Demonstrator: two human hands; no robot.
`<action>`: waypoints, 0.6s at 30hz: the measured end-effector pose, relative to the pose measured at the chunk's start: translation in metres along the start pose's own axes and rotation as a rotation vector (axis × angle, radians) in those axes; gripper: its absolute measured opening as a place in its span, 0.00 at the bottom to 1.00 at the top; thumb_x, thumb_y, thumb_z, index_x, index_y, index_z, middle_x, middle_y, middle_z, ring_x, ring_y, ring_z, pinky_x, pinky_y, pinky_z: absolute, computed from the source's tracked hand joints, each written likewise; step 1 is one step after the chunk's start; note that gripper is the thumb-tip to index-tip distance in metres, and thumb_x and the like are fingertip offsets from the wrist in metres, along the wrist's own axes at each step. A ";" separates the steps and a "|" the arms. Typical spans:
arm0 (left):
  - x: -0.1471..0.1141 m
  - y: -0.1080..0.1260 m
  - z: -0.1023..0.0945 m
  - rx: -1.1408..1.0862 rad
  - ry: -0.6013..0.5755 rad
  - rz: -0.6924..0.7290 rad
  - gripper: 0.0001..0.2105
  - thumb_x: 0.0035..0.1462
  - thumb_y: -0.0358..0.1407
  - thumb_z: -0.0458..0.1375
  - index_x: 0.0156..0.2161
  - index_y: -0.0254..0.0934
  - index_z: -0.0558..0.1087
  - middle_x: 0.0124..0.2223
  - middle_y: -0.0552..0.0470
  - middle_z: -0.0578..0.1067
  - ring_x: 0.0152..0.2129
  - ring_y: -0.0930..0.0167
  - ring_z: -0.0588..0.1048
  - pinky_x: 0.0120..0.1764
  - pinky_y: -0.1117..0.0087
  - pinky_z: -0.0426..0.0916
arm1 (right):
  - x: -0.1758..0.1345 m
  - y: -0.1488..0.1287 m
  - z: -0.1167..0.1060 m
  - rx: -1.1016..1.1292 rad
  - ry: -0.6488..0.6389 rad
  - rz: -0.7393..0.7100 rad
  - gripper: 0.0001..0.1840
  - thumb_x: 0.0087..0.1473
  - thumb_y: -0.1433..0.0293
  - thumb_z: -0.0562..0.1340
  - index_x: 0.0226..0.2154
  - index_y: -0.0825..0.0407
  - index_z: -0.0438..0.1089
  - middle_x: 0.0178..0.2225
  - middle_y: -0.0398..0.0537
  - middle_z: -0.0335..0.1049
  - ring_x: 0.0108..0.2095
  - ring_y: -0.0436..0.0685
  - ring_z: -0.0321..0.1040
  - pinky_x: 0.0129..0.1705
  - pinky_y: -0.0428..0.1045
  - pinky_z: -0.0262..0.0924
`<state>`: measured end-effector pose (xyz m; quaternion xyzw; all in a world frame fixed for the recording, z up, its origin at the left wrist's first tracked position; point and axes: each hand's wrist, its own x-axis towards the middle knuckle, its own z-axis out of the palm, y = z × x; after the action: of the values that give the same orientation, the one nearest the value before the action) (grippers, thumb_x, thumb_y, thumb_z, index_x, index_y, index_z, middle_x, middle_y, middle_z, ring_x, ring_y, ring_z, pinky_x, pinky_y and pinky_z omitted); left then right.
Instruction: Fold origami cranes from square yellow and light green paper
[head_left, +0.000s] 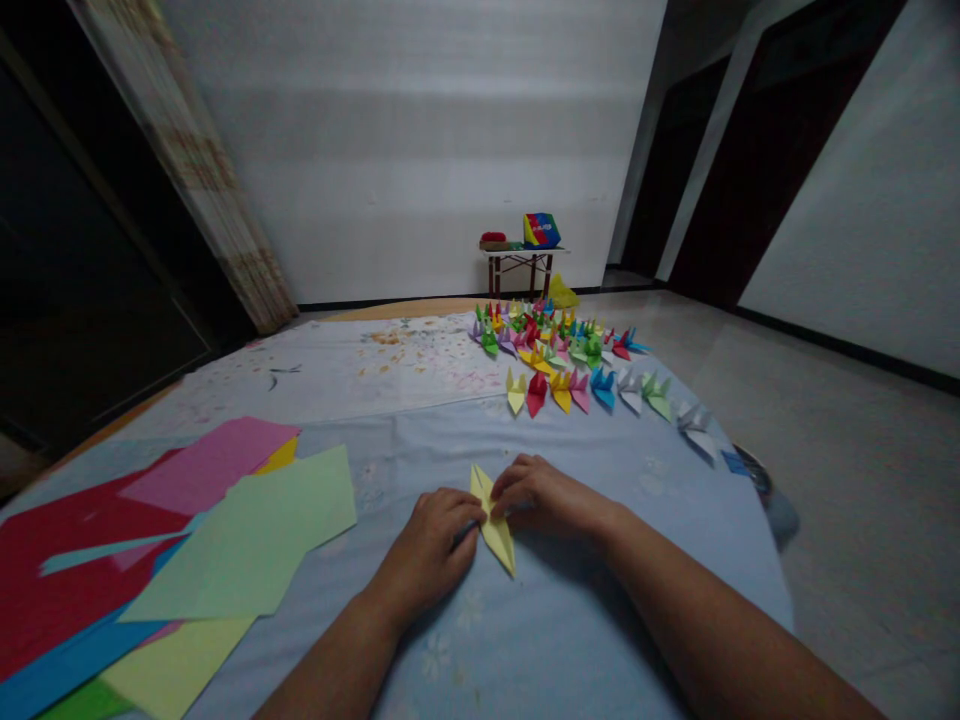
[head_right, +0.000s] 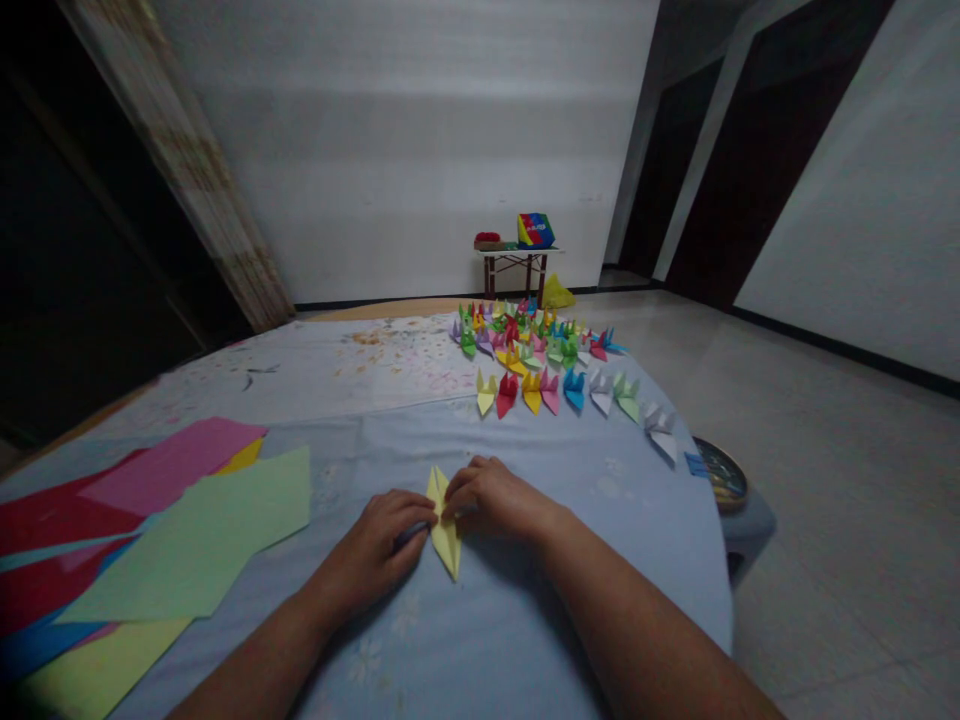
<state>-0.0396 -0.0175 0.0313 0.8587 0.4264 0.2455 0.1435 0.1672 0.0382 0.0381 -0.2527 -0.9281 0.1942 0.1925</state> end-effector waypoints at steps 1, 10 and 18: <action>0.000 0.000 0.000 0.002 -0.003 -0.001 0.12 0.53 0.29 0.51 0.41 0.42 0.71 0.42 0.49 0.73 0.42 0.67 0.68 0.46 0.61 0.61 | 0.000 0.001 0.001 -0.002 0.008 0.003 0.12 0.46 0.69 0.64 0.37 0.43 0.73 0.37 0.44 0.71 0.39 0.54 0.61 0.42 0.50 0.53; -0.003 0.001 0.001 0.028 0.046 -0.013 0.13 0.52 0.31 0.53 0.43 0.42 0.69 0.45 0.49 0.71 0.45 0.66 0.66 0.48 0.61 0.61 | 0.004 0.002 0.002 0.000 0.095 0.022 0.08 0.48 0.72 0.62 0.34 0.49 0.74 0.33 0.48 0.71 0.38 0.55 0.61 0.40 0.49 0.55; -0.003 0.000 0.004 0.015 0.048 -0.014 0.13 0.52 0.30 0.52 0.44 0.43 0.69 0.45 0.49 0.71 0.45 0.67 0.67 0.47 0.62 0.61 | 0.002 0.009 0.014 0.229 0.110 0.095 0.13 0.47 0.78 0.59 0.36 0.51 0.72 0.35 0.47 0.65 0.33 0.49 0.64 0.36 0.44 0.60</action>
<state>-0.0389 -0.0198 0.0273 0.8506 0.4374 0.2621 0.1284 0.1628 0.0432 0.0223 -0.2829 -0.8749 0.2934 0.2615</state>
